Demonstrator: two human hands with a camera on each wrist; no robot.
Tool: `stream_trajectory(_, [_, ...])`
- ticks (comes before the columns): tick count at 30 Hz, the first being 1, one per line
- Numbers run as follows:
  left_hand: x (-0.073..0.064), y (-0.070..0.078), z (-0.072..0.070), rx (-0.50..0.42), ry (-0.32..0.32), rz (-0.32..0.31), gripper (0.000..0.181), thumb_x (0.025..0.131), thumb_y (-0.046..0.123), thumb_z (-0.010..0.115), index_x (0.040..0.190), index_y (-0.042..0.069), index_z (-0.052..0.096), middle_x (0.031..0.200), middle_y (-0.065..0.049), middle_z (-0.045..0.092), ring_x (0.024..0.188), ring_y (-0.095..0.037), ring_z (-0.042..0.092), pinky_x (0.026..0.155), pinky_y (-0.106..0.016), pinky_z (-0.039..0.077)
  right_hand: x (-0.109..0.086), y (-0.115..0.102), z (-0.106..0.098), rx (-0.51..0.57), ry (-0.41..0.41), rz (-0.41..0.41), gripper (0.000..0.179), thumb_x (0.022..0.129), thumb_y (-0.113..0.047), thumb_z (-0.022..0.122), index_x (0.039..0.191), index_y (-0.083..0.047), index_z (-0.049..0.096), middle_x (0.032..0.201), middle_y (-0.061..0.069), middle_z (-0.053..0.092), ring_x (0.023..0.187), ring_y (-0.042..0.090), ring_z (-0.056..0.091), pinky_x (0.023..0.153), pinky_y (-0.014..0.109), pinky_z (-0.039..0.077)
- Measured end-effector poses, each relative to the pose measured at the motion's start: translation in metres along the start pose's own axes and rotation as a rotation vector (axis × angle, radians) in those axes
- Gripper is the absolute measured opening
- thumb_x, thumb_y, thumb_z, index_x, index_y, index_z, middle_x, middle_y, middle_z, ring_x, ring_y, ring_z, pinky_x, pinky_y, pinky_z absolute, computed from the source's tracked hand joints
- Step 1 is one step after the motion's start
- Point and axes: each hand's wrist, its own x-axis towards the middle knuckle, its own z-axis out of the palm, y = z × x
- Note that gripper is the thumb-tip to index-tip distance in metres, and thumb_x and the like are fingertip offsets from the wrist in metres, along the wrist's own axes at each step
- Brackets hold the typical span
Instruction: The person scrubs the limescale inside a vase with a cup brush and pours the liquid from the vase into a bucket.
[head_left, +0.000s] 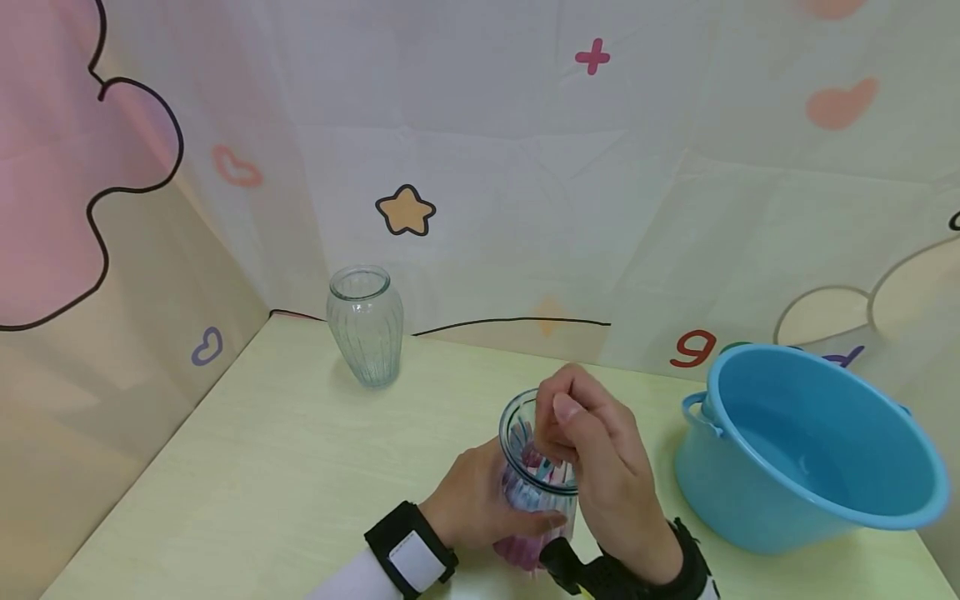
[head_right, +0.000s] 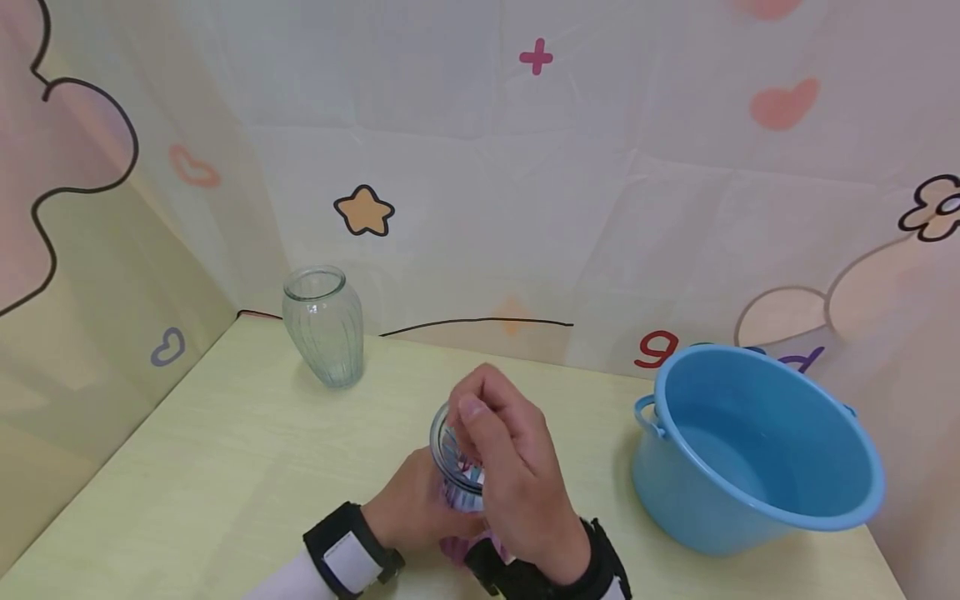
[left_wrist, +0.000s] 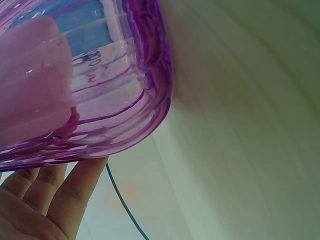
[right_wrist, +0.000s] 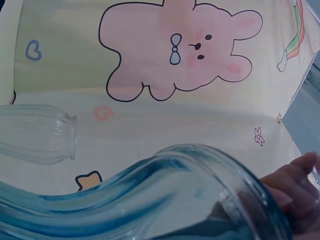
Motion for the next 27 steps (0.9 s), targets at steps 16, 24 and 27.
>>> stream_trajectory(16, [0.001,0.001,0.001,0.007,0.014,0.008,0.072,0.074,0.06,0.086,0.132,0.034,0.052,0.114,0.015,0.07,0.1,-0.001,0.065,0.088,-0.026,0.055,-0.001,0.003,-0.012,0.127,0.14,-0.238,0.034,0.102,0.012,0.029,0.073,0.0,0.042,0.066,0.005,0.033,0.058,0.018,0.035,0.049,0.031,0.026])
stream_trajectory(24, [0.001,0.001,0.001,0.014,0.014,-0.022,0.074,0.074,0.063,0.085,0.133,0.034,0.052,0.115,0.015,0.071,0.103,-0.002,0.064,0.092,-0.03,0.055,-0.002,0.004,-0.012,0.227,0.156,-0.339,0.035,0.099,0.015,0.028,0.069,-0.001,0.037,0.065,0.005,0.03,0.057,0.018,0.034,0.048,0.031,0.024])
stream_trajectory(27, [0.001,0.001,0.0,0.005,0.011,-0.023,0.076,0.074,0.062,0.086,0.136,0.036,0.051,0.116,0.016,0.071,0.102,-0.002,0.064,0.092,-0.029,0.055,-0.001,0.006,-0.008,0.226,0.166,-0.354,0.036,0.097,0.018,0.031,0.067,-0.002,0.035,0.064,0.005,0.028,0.056,0.017,0.032,0.047,0.031,0.024])
